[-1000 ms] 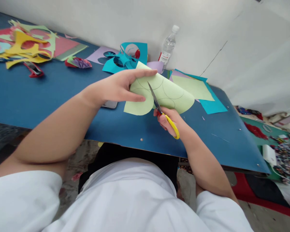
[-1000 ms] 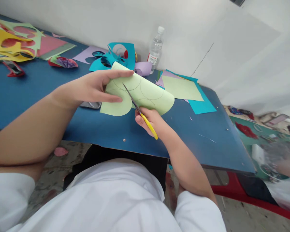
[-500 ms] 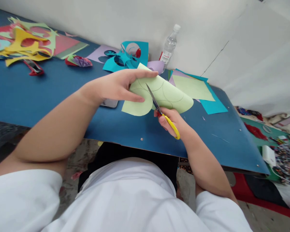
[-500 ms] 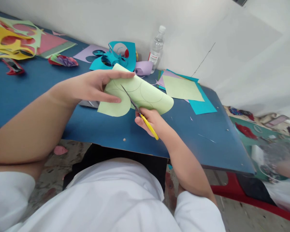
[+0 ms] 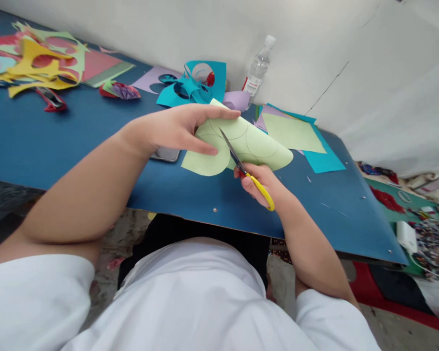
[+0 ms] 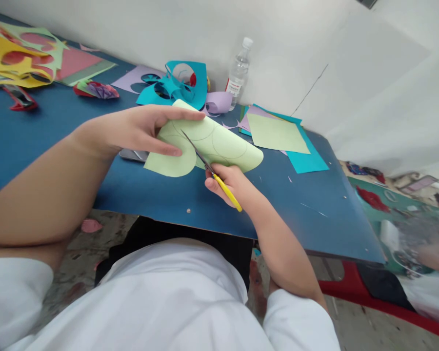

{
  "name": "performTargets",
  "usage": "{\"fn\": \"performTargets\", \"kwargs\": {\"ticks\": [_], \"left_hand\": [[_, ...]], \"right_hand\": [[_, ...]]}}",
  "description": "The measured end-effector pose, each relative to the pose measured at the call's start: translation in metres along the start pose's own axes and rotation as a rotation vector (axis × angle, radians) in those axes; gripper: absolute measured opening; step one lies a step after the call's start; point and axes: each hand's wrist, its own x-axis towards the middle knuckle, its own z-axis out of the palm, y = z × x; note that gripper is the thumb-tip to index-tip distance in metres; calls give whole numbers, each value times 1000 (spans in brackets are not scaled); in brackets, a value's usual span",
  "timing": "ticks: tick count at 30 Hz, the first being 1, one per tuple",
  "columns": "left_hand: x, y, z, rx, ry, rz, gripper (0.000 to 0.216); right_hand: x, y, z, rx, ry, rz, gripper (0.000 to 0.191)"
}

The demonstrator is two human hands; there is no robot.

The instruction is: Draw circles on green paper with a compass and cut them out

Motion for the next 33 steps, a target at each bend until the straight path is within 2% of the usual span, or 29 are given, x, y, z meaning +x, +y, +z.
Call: {"fn": "performTargets", "kwargs": {"ticks": [4, 9, 13, 22, 27, 33], "left_hand": [[-1, 3, 0, -20, 34, -38, 122], [-1, 8, 0, -13, -16, -17, 122], [-1, 9, 0, -24, -6, -42, 126], [2, -4, -4, -42, -31, -9, 114], [-1, 3, -3, -38, -18, -40, 119], [-4, 11, -1, -51, 14, -88, 114]], "right_hand": [[0, -1, 0, 22, -4, -5, 89], [0, 2, 1, 27, -8, -4, 89], [-1, 4, 1, 31, -11, -12, 88], [-1, 3, 2, 37, -7, -3, 88], [-1, 3, 3, 49, -3, -16, 87], [-1, 3, 3, 53, -8, -16, 86]]}}
